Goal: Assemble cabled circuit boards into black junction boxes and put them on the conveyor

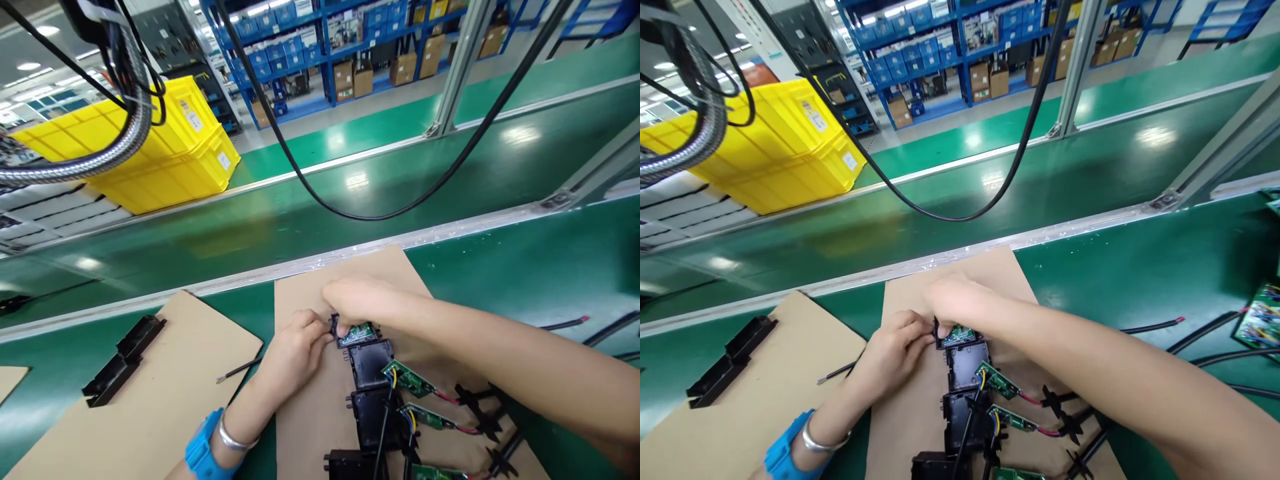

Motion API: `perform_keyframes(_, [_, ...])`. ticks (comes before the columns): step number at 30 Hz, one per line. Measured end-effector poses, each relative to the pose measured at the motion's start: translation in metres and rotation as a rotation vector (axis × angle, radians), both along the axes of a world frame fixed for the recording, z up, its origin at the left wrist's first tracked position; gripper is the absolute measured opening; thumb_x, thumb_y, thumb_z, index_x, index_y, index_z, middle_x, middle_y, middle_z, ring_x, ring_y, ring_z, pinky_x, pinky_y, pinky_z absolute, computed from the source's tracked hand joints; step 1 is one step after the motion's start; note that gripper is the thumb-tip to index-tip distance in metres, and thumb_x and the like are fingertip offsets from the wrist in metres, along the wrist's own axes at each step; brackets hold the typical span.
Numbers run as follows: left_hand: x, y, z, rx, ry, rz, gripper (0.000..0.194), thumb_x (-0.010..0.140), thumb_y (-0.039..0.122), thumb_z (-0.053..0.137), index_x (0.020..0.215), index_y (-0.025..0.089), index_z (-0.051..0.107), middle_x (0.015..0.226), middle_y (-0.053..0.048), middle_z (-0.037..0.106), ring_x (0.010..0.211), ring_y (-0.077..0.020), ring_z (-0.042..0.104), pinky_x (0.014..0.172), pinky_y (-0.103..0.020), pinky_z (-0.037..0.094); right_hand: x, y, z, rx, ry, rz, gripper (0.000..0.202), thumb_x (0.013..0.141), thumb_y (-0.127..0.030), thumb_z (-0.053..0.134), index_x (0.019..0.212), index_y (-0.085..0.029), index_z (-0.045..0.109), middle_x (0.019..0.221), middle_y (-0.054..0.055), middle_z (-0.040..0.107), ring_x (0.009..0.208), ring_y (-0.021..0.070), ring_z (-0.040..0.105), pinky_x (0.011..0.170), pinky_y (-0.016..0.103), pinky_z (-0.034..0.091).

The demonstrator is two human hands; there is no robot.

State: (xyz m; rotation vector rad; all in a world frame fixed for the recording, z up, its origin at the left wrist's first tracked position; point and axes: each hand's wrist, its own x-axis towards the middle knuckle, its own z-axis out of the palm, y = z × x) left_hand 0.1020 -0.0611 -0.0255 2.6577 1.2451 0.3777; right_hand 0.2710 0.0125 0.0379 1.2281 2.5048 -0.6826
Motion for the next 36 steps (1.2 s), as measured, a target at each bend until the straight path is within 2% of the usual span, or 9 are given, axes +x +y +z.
perform_keyframes(4, [0.007,-0.005,0.021,-0.069,-0.116,-0.027,0.020,0.091,0.012,0.048,0.109,0.018,0.057,0.107,-0.008,0.059,0.101,-0.0210,0.057,0.088,-0.037,0.051,0.061,-0.023,0.003,0.081,0.190,-0.054,0.036,0.084,-0.045,0.068,0.108,-0.019,0.063,0.106,0.006,0.068,0.094,0.0213,0.064,0.072,0.029,0.047])
perform_keyframes(6, [0.015,-0.006,0.027,-0.112,-0.122,-0.112,0.025,0.090,0.013,0.049,0.113,0.017,0.056,0.114,-0.010,0.059,0.106,-0.0237,0.055,0.092,-0.041,0.049,0.091,-0.037,-0.001,0.109,0.323,-0.156,0.027,0.086,-0.039,0.065,0.102,-0.018,0.061,0.099,0.004,0.069,0.094,0.0199,0.063,0.076,0.028,0.046])
perform_keyframes(9, [0.022,-0.004,0.025,-0.142,-0.027,-0.258,0.035,0.088,0.011,0.050,0.122,0.018,0.057,0.121,-0.009,0.062,0.108,-0.0241,0.056,0.095,-0.042,0.049,0.115,-0.055,-0.013,0.084,0.324,-0.248,0.013,0.086,-0.029,0.064,0.092,-0.018,0.060,0.083,0.002,0.069,0.077,0.0180,0.063,0.067,0.028,0.044])
perform_keyframes(11, [0.023,-0.002,0.019,-0.126,0.016,-0.295,0.041,0.087,0.005,0.048,0.124,0.019,0.057,0.126,-0.007,0.062,0.111,-0.0222,0.056,0.099,-0.040,0.048,0.116,-0.062,-0.022,0.087,0.308,-0.257,0.006,0.088,-0.023,0.058,0.088,-0.018,0.062,0.079,0.001,0.068,0.072,0.0172,0.062,0.063,0.027,0.043])
perform_keyframes(14, [0.021,-0.002,0.010,-0.080,0.029,-0.292,0.047,0.084,-0.003,0.045,0.125,0.018,0.057,0.129,-0.005,0.061,0.118,-0.0201,0.053,0.105,-0.037,0.046,0.105,-0.064,-0.034,0.178,0.371,-0.217,0.018,0.090,-0.012,0.048,0.091,-0.018,0.066,0.085,0.004,0.069,0.080,0.0182,0.063,0.070,0.029,0.044])
perform_keyframes(20, [0.021,-0.007,0.003,-0.065,0.026,-0.265,0.043,0.083,-0.005,0.044,0.117,0.016,0.060,0.127,-0.005,0.061,0.116,-0.0213,0.052,0.104,-0.036,0.046,0.085,-0.060,-0.047,0.246,0.409,-0.066,0.025,0.080,0.001,0.045,0.084,-0.015,0.063,0.082,0.005,0.066,0.082,0.0180,0.058,0.075,0.028,0.044])
perform_keyframes(26, [0.022,-0.007,0.001,-0.072,0.036,-0.275,0.042,0.086,-0.003,0.041,0.122,0.013,0.056,0.125,-0.007,0.059,0.115,-0.0233,0.051,0.104,-0.038,0.044,0.084,-0.066,-0.047,0.372,0.213,-0.004,0.027,0.074,0.004,0.044,0.080,-0.016,0.061,0.080,0.005,0.064,0.076,0.0180,0.055,0.066,0.029,0.039])
perform_keyframes(31, [0.029,-0.007,0.005,-0.099,0.098,-0.228,0.062,0.080,-0.002,0.042,0.141,0.010,0.040,0.115,-0.010,0.059,0.102,-0.0251,0.052,0.092,-0.040,0.051,0.076,-0.063,-0.042,0.366,0.140,0.077,0.024,0.074,0.002,0.048,0.082,-0.015,0.063,0.082,0.006,0.067,0.076,0.0184,0.058,0.065,0.029,0.039])
perform_keyframes(36, [0.041,-0.008,0.011,-0.096,0.196,-0.195,0.057,0.076,0.010,0.051,0.133,0.009,0.052,0.104,-0.011,0.056,0.095,-0.0288,0.049,0.080,-0.043,0.052,0.071,-0.059,-0.041,0.370,0.081,0.084,0.020,0.072,-0.002,0.053,0.081,-0.015,0.064,0.079,0.007,0.067,0.075,0.0215,0.061,0.065,0.031,0.041])
